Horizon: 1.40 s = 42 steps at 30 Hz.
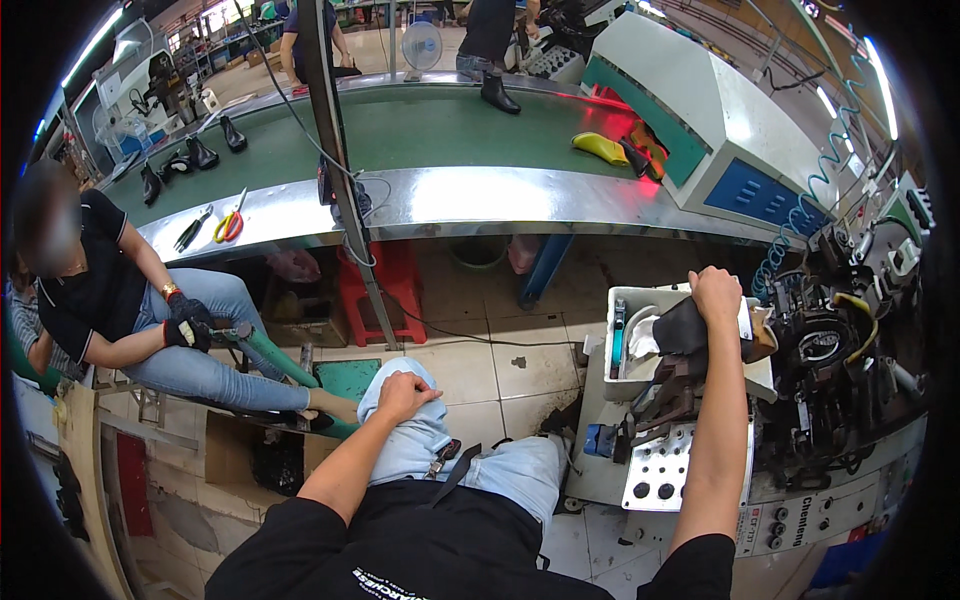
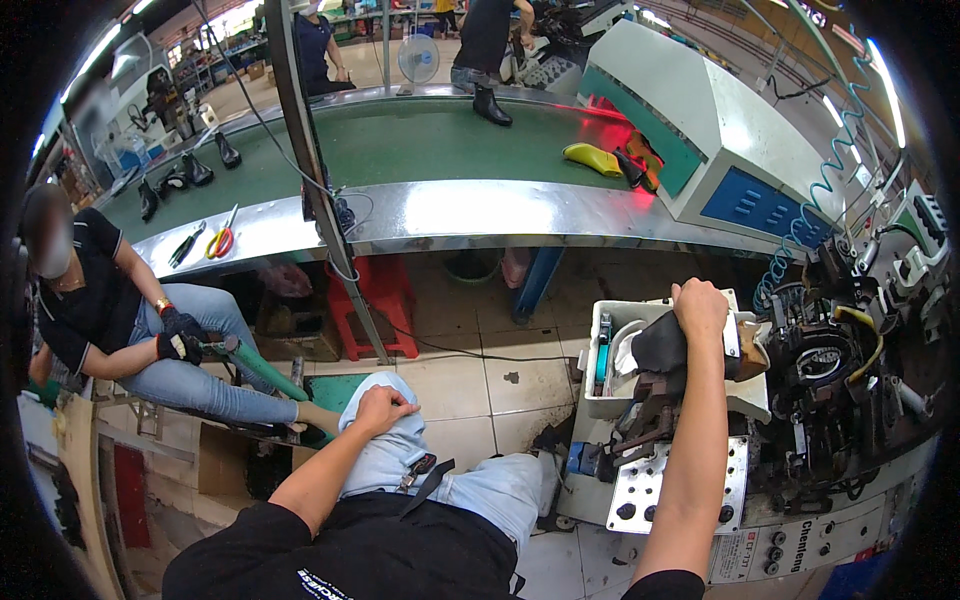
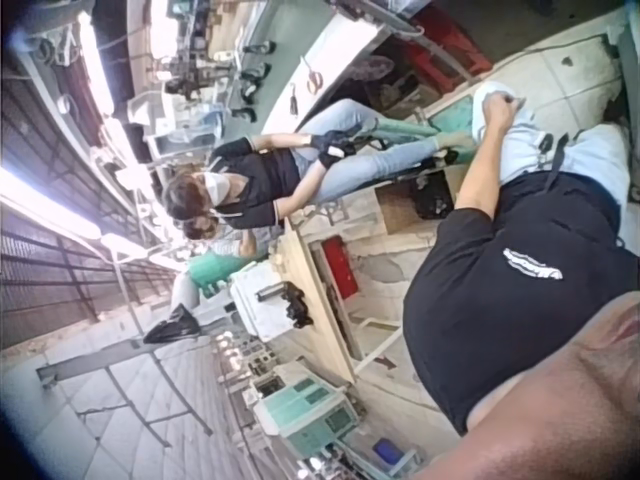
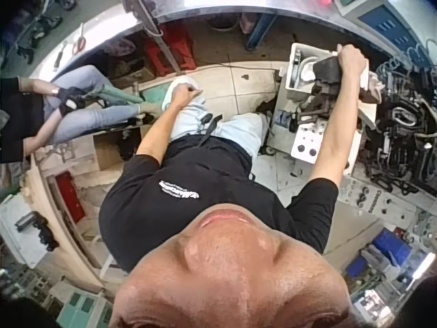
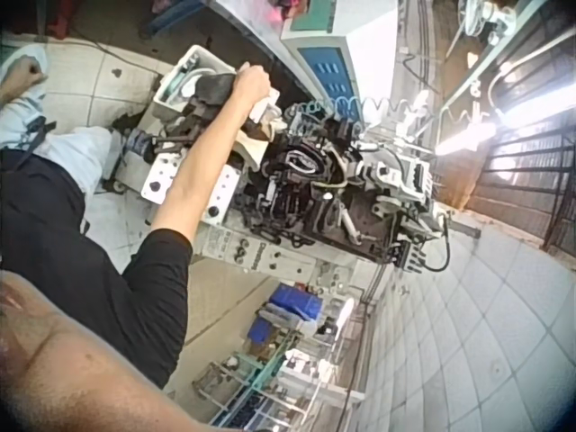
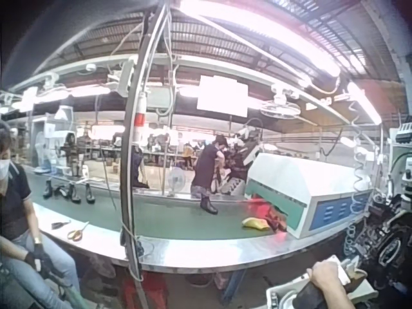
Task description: Using a lasting machine to shape a shoe upper onto a mold in a factory setting.
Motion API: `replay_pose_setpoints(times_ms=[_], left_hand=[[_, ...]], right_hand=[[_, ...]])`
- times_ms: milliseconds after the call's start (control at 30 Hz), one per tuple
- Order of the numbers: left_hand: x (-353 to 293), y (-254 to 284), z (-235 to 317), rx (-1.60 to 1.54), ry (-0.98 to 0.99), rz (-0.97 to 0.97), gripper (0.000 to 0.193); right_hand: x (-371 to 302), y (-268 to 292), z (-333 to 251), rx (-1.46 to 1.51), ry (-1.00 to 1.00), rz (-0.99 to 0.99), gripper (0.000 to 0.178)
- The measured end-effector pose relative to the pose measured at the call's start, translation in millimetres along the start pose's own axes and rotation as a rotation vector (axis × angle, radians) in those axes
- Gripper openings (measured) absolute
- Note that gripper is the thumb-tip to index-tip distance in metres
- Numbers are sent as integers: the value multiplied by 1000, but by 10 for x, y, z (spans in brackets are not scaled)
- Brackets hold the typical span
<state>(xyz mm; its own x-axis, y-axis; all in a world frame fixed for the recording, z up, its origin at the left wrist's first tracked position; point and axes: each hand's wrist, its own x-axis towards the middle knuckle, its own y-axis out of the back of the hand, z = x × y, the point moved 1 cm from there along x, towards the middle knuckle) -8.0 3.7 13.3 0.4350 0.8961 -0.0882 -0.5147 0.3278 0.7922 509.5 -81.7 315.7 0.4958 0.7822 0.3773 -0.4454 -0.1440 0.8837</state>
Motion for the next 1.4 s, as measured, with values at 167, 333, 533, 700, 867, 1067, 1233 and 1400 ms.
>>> replay_pose_setpoints(times_ms=[167,333,533,700,867,1067,1233,1400], left_hand=[[-11,-15,48,-20,-3,-18,37],[40,-109,-30,-14,-69,25,34],[67,-126,-53,-86,-98,36,28],[68,-111,-98,-108,-36,37,30],[84,-150,6,-105,-35,19,33],[79,-131,10,-97,-37,12,34],[94,-161,-31,-114,-35,12,35],[84,-175,-82,-101,-47,35,34]], right_hand=[[8,-17,43,15,-37,-48,40],[25,-35,102,34,-19,-72,42],[92,-159,79,81,12,-69,30],[121,-176,27,109,-52,-71,37],[52,-138,132,78,-55,-62,35],[46,-67,86,79,-48,-111,24],[66,-133,118,97,-64,-96,34],[89,-164,92,97,-58,-95,34]])
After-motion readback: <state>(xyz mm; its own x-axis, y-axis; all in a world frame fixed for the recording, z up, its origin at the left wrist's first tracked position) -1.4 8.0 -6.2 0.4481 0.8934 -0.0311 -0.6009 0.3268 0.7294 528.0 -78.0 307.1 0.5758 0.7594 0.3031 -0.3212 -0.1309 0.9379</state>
